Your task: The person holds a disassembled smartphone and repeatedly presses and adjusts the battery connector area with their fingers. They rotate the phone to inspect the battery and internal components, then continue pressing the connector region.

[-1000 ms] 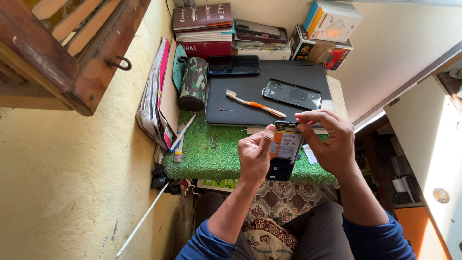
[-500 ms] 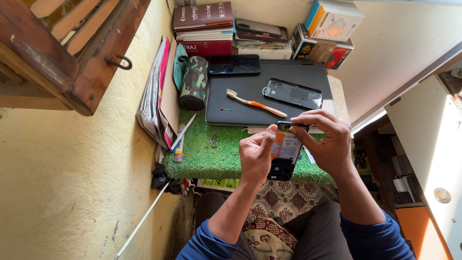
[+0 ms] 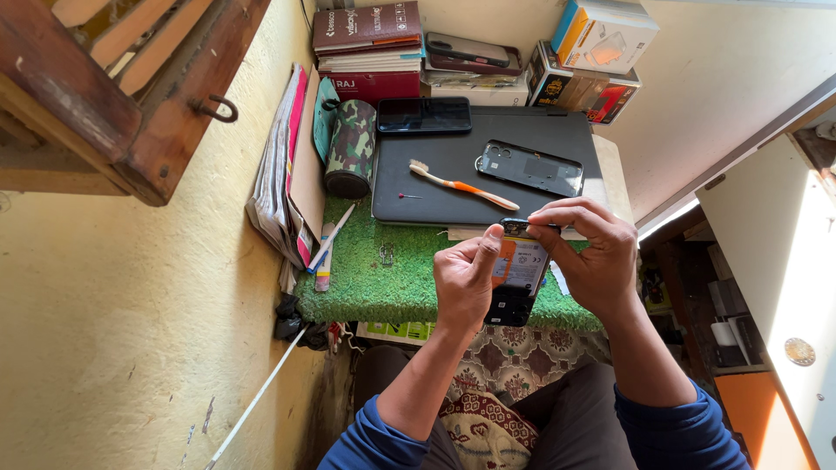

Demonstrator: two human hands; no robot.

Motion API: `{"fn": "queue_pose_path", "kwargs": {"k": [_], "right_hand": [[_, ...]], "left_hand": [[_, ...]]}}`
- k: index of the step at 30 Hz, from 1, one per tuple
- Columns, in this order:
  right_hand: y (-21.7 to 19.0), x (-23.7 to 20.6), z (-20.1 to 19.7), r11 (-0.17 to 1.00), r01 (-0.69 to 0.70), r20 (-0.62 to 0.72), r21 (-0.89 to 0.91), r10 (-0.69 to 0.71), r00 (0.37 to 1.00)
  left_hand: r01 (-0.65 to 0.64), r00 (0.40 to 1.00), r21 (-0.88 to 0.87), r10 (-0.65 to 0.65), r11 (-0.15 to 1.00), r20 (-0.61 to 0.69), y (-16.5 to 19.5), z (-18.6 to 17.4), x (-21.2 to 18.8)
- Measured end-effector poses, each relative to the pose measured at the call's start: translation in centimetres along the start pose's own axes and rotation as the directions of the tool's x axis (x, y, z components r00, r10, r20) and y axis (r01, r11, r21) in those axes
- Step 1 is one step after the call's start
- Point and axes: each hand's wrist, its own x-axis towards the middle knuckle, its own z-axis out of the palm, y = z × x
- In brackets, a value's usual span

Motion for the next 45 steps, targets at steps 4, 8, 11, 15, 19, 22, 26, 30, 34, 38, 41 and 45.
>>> {"fn": "queue_pose_path", "kwargs": {"k": [4, 8, 11, 15, 19, 22, 26, 30, 34, 38, 41, 45], "right_hand": [[-0.2, 0.0, 0.1, 1.0, 0.015, -0.012, -0.023, -0.015, 1.0], [-0.4, 0.1, -0.1, 1.0, 0.009, 0.009, -0.028, -0.009, 1.0], [-0.5, 0.2, -0.2, 1.0, 0.021, 0.04, -0.003, -0.021, 0.999], [-0.6, 0.3, -0.2, 1.0, 0.008, 0.05, -0.001, -0.008, 0.999], [-0.5, 0.3, -0.2, 1.0, 0.003, 0.052, -0.005, -0.003, 0.999], [-0.5, 0.3, -0.4, 1.0, -0.009, 0.063, -0.019, 0.011, 0.998], [-0.6, 0.2, -0.6, 0.999, -0.014, 0.091, -0.042, 0.018, 0.996], [-0.9, 0.2, -0.9, 0.997, -0.043, 0.116, -0.058, 0.049, 0.992], [-1.3, 0.2, -0.8, 0.994, -0.065, 0.125, -0.083, 0.075, 0.989], [-1.6, 0.3, -0.5, 0.994, -0.034, 0.121, -0.106, 0.046, 0.992], [-1.7, 0.3, -0.4, 0.994, -0.012, 0.114, -0.109, 0.025, 0.993], [-1.4, 0.3, -0.4, 0.993, -0.036, 0.074, -0.109, 0.044, 0.996]], "left_hand": [[-0.002, 1.0, -0.009, 0.002, 1.0, 0.007, -0.2, -0.1, 0.0], [-0.077, 0.996, -0.025, 0.077, 0.997, 0.035, -0.4, -0.2, 0.1], [-0.077, 0.996, -0.026, 0.078, 0.997, 0.035, -0.3, -0.3, 0.0], [0.012, 1.0, -0.039, -0.011, 0.999, 0.009, -0.1, -0.1, 0.1], [0.024, 1.0, -0.08, -0.023, 0.997, 0.021, 0.0, 0.0, 0.1], [0.067, 0.998, -0.105, -0.065, 0.992, 0.019, -0.1, 0.0, 0.1], [0.082, 0.997, -0.119, -0.08, 0.989, 0.022, -0.3, 0.0, 0.2], [0.08, 0.997, -0.102, -0.078, 0.991, 0.028, -0.3, -0.1, 0.2], [0.094, 0.995, -0.12, -0.09, 0.988, 0.033, -0.4, -0.2, 0.2], [0.09, 0.996, -0.12, -0.086, 0.989, 0.034, -0.7, -0.2, 0.2], [0.093, 0.995, -0.132, -0.089, 0.987, 0.037, -0.9, -0.2, 0.2], [0.089, 0.995, -0.148, -0.081, 0.985, 0.054, -0.8, -0.2, 0.2]]}}
